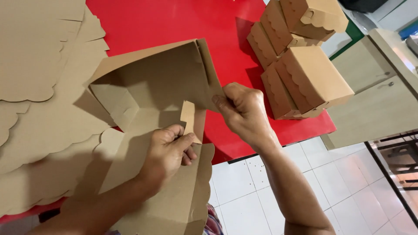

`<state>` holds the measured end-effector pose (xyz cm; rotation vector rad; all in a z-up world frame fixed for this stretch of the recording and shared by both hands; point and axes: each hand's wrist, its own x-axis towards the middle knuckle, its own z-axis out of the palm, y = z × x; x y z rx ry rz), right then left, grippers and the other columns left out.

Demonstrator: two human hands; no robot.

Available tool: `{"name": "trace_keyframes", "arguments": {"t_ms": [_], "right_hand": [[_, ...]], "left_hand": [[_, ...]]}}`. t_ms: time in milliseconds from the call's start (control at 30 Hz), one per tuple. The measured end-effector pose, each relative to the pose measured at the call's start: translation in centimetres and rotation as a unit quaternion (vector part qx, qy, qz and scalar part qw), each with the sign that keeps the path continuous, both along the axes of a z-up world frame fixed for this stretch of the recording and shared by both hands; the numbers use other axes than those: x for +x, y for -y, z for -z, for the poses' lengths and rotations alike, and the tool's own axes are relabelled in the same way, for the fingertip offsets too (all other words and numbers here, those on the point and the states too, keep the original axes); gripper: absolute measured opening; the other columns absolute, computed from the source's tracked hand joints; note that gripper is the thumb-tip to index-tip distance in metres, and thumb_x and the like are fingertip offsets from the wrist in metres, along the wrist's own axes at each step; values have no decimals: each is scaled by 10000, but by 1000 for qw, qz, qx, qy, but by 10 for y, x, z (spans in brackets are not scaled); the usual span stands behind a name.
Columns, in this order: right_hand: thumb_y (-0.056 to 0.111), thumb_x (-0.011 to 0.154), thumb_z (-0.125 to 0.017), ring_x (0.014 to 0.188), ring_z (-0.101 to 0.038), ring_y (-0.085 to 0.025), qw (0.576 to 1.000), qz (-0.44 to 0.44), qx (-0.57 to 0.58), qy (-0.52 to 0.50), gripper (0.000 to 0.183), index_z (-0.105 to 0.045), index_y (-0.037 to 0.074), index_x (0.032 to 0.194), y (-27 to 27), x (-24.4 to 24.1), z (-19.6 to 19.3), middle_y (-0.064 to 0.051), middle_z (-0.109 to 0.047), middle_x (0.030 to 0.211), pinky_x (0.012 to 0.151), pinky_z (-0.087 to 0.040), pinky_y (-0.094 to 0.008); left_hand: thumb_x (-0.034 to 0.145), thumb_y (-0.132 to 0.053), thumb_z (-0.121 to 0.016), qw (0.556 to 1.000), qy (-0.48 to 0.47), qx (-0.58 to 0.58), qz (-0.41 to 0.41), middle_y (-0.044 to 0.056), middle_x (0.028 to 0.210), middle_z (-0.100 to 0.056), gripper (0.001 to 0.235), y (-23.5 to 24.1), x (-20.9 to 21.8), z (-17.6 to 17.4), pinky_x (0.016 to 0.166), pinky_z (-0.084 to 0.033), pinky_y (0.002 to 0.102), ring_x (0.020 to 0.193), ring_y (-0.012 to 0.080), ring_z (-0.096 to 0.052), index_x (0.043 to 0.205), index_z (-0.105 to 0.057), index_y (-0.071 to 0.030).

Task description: The person assembles flat cardboard sheets into small boxes by folding the sides and tucking the flaps into slots. They repeat this process for multiple sheets, stacking the finished boxes on the right side of the red table.

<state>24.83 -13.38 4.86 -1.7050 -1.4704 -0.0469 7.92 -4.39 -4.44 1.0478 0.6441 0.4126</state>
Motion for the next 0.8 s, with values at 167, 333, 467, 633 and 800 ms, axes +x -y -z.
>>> {"name": "trace_keyframes", "arguments": {"t_ms": [167, 333, 467, 633, 800], "right_hand": [[-57, 893, -600, 643, -525, -191, 996, -61, -50, 38, 120, -560, 1, 796, 4, -24, 0, -78, -557, 748, 526, -406, -332], [-9, 925, -660, 647, -616, -269, 999, -35, -9, -22, 96, -639, 28, 839, 6, -45, 20, -128, -581, 763, 566, -492, -330], [51, 982, -658, 671, -610, -221, 998, -43, -3, -51, 108, -657, 37, 876, 1, -44, 34, -100, -584, 802, 586, -497, -308], [18, 994, -619, 673, -609, -255, 998, -53, 15, -16, 52, -663, 5, 971, -7, -53, 26, -119, -548, 816, 600, -512, -321], [40, 978, -669, 669, -593, -202, 994, -95, 17, -45, 33, -680, 31, 949, -9, -54, 14, -73, -553, 805, 599, -504, -298]], "left_hand": [[1007, -109, -616, 998, 16, 55, 7, 165, 600, -661, 349, -6, -8, -13, 481, -426, 298, 491, 174, -540, 683, -496, -59], [970, -76, -659, 987, 27, 148, -52, 143, 558, -612, 192, -18, -9, 1, 436, -425, 233, 463, 126, -510, 805, -678, 19], [967, -90, -677, 960, 54, 268, -60, 59, 681, -485, 247, -20, -18, -11, 668, -440, 310, 694, 155, -470, 732, -672, -16], [985, -101, -666, 969, 84, 224, -69, 23, 722, -450, 257, -23, -26, -7, 667, -384, 287, 713, 125, -396, 747, -652, -4], [947, -86, -714, 968, 69, 215, -109, 28, 626, -449, 221, -26, -28, -18, 570, -349, 275, 626, 121, -381, 748, -709, 8]]}}
